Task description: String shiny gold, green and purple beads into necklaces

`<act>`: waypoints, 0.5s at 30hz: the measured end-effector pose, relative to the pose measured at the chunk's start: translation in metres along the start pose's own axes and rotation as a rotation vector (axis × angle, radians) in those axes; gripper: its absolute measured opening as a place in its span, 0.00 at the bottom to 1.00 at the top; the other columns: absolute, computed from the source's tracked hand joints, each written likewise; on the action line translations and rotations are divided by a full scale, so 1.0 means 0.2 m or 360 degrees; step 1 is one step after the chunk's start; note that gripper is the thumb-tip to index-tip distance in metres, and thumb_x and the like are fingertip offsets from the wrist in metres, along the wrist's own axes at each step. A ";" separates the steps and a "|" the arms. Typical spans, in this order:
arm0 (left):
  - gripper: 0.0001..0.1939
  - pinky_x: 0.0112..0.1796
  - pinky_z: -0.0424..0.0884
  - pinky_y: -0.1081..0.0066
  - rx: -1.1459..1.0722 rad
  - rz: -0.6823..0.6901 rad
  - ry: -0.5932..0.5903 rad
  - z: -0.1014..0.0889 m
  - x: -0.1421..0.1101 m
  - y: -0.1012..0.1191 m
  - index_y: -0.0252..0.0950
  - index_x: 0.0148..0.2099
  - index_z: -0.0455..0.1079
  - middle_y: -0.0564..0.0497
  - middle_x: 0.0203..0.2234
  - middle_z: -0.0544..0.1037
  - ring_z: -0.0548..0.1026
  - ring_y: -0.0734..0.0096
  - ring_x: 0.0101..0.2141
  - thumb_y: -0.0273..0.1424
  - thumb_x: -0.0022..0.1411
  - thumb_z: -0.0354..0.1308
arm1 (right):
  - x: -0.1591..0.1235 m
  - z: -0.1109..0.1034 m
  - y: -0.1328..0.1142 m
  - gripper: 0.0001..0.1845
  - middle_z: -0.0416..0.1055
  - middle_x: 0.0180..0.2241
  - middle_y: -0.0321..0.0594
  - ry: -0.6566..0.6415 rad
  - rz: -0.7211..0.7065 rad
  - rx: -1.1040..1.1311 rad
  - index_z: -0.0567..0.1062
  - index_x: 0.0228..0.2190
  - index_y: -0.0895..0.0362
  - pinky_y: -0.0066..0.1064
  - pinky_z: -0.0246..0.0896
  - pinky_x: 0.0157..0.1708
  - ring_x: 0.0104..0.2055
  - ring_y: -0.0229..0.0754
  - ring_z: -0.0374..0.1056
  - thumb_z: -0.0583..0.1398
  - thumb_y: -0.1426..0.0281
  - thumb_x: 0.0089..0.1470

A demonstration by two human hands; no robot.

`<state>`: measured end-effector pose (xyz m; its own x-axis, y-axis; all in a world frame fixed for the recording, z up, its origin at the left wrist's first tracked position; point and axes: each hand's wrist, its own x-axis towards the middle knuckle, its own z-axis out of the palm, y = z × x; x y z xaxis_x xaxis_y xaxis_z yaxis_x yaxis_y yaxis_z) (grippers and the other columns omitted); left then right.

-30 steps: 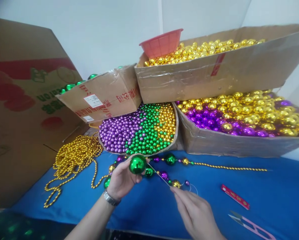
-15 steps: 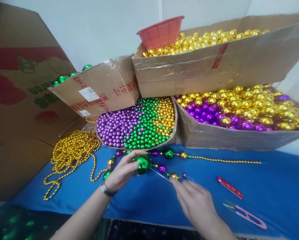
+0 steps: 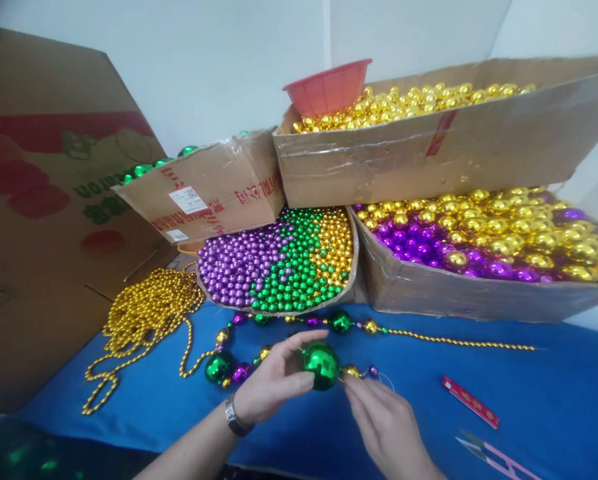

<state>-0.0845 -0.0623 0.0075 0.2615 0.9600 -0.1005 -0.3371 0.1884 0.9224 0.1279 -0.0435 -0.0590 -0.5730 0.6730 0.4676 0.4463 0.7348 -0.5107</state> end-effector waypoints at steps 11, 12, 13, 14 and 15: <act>0.14 0.38 0.71 0.68 0.1025 0.0517 0.0417 -0.05 0.41 0.33 0.33 0.44 0.69 0.45 0.35 0.76 0.74 0.67 0.36 0.36 0.58 0.57 | 0.05 -0.08 0.01 0.07 0.65 0.23 0.34 0.0249 0.0299 0.0247 0.66 0.30 0.54 0.22 0.57 0.24 0.22 0.34 0.63 0.51 0.71 0.60; 0.13 0.38 0.71 0.69 0.1135 0.0627 0.0399 -0.02 0.50 0.36 0.33 0.42 0.69 0.46 0.35 0.76 0.74 0.68 0.35 0.35 0.58 0.56 | 0.06 -0.08 0.02 0.08 0.65 0.22 0.34 0.0284 0.0297 0.0235 0.66 0.29 0.55 0.22 0.57 0.23 0.22 0.34 0.63 0.51 0.71 0.60; 0.12 0.38 0.71 0.70 0.1227 0.0741 0.0360 0.01 0.59 0.38 0.33 0.42 0.70 0.46 0.34 0.77 0.74 0.69 0.35 0.35 0.58 0.56 | 0.06 -0.09 0.03 0.07 0.65 0.22 0.34 0.0317 0.0306 0.0217 0.66 0.29 0.55 0.22 0.57 0.23 0.22 0.34 0.63 0.51 0.71 0.60; 0.11 0.38 0.71 0.71 0.1322 0.0846 0.0307 0.06 0.68 0.41 0.33 0.42 0.70 0.47 0.34 0.77 0.74 0.70 0.35 0.34 0.59 0.54 | 0.05 -0.09 0.04 0.08 0.65 0.22 0.34 0.0359 0.0328 0.0193 0.66 0.29 0.55 0.22 0.57 0.23 0.22 0.34 0.63 0.51 0.71 0.60; 0.12 0.39 0.71 0.72 0.1461 0.0920 0.0242 0.11 0.77 0.44 0.33 0.43 0.69 0.47 0.35 0.77 0.75 0.71 0.36 0.34 0.61 0.52 | 0.05 -0.08 0.04 0.08 0.66 0.22 0.35 0.0413 0.0365 0.0169 0.67 0.30 0.55 0.22 0.57 0.22 0.21 0.35 0.63 0.51 0.70 0.60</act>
<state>-0.0533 0.0970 0.0812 0.1451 0.8811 0.4501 0.4459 -0.4644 0.7652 0.1379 -0.0294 -0.0467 -0.2666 0.8283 0.4928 0.4613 0.5586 -0.6893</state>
